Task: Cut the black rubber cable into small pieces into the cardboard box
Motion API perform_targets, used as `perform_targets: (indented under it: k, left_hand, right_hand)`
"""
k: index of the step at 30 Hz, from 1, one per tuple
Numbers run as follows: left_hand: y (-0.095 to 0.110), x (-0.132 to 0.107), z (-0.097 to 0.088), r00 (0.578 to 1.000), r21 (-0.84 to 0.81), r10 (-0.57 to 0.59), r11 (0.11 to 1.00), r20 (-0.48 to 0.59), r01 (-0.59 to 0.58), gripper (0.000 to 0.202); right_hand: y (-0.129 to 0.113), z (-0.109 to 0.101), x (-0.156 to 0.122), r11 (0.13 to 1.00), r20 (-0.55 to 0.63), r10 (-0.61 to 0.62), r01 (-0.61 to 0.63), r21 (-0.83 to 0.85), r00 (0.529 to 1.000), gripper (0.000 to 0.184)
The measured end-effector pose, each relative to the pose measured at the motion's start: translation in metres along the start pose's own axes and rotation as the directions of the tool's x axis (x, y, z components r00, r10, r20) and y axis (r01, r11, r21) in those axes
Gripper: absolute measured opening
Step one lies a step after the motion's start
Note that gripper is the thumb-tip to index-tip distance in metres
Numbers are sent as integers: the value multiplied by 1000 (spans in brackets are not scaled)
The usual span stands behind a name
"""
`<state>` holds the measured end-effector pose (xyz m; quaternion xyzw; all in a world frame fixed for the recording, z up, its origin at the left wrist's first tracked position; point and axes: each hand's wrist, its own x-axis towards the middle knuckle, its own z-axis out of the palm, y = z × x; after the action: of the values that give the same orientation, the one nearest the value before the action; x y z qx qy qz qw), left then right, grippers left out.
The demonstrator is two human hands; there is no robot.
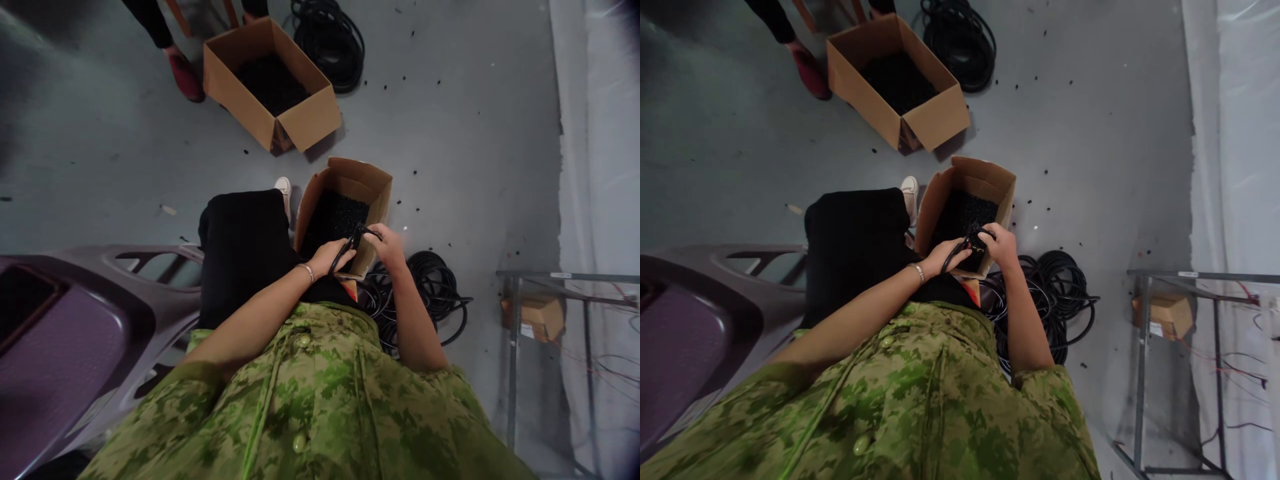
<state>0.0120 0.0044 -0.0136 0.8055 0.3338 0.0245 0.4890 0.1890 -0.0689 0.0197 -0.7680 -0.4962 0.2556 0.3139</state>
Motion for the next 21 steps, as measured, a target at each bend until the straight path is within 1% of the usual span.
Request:
perform_targets:
  k: [4, 8, 11, 16, 21]
  left_hand:
    - [2, -2, -1, 999, 60, 33, 998, 31, -35, 27]
    - [6, -3, -3, 996, 155, 27, 987, 81, -39, 28]
    - [9, -4, -5, 994, 219, 20, 975, 106, -43, 28]
    - [10, -4, -6, 995, 238, 26, 970, 93, -47, 27]
    - [9, -4, -5, 994, 260, 23, 964, 104, -49, 28]
  right_hand:
    - [-2, 2, -4, 999, 6, -34, 34, 19, 999, 21]
    - [1, 5, -6, 996, 27, -75, 76, -40, 997, 19]
    - [5, 2, -5, 988, 55, -113, 118, -98, 992, 19]
    - [12, -6, -4, 986, 49, -121, 125, -112, 991, 23]
    - [14, -4, -5, 984, 70, -123, 131, -119, 990, 23]
